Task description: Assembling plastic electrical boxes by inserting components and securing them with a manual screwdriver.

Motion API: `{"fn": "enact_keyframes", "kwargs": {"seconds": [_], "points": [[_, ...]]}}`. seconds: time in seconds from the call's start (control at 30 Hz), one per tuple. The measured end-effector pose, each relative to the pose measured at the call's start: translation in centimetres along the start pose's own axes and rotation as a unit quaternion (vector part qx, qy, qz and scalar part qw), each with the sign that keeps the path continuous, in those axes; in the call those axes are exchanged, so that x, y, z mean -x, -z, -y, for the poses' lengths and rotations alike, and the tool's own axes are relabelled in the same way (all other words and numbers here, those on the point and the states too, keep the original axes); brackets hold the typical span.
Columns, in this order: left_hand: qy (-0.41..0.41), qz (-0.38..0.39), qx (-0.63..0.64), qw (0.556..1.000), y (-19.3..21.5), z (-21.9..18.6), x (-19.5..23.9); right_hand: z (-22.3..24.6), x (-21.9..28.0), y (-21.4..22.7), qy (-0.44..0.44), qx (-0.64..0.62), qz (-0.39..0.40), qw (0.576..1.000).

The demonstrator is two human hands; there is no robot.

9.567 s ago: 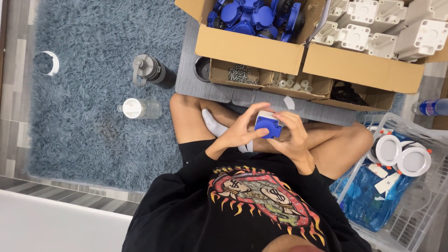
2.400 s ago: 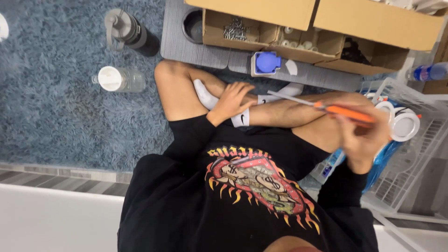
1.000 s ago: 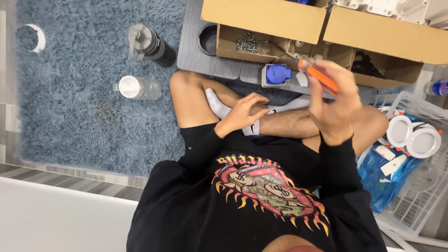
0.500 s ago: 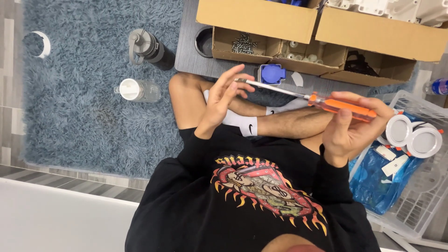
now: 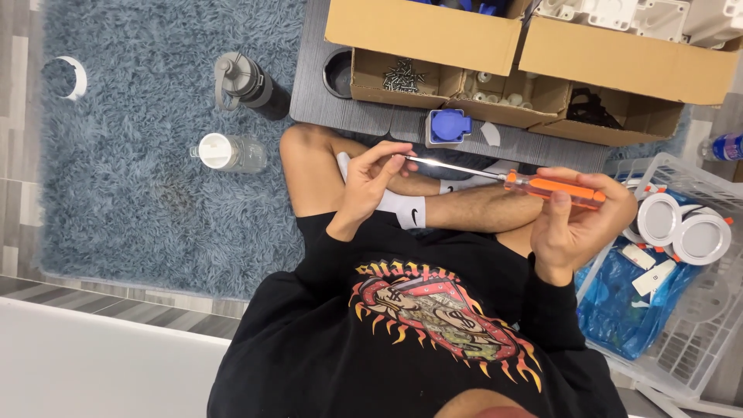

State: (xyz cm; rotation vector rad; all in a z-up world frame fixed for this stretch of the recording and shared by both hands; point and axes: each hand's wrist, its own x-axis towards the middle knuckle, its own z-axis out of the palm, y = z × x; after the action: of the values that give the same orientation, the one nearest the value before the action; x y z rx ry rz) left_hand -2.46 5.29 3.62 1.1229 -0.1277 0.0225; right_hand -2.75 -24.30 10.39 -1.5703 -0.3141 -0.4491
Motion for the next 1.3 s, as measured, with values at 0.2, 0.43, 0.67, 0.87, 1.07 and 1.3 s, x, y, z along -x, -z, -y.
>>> {"fn": "enact_keyframes", "kwargs": {"seconds": [0.2, 0.43, 0.67, 0.87, 1.07, 1.3], "points": [[-0.004, -0.016, 0.020, 1.000, 0.5, 1.4, 0.3, -0.3, 0.4, 0.4, -0.018, -0.014, -0.014, 1.000], [0.018, -0.005, 0.029, 0.999, 0.5, 1.7, 0.5, -1.2, 1.2, 1.4, -0.061, -0.048, -0.015, 0.997], [0.010, -0.018, -0.028, 0.999, 0.3, 1.3, 0.4, -1.7, 1.4, 1.6, -0.045, -0.056, -0.021, 0.997], [0.003, -0.049, -0.025, 0.998, 0.3, 1.8, 0.5, -2.6, 2.0, 2.1, -0.054, -0.085, -0.017, 0.995], [0.001, -0.040, 0.028, 0.999, -0.1, 2.4, 0.6, -4.3, 3.3, 3.2, -0.102, -0.126, -0.023, 0.986], [0.011, -0.040, 0.085, 0.996, -0.7, 2.8, 0.7, -5.7, 4.1, 4.0, -0.106, -0.146, -0.033, 0.983]]}}
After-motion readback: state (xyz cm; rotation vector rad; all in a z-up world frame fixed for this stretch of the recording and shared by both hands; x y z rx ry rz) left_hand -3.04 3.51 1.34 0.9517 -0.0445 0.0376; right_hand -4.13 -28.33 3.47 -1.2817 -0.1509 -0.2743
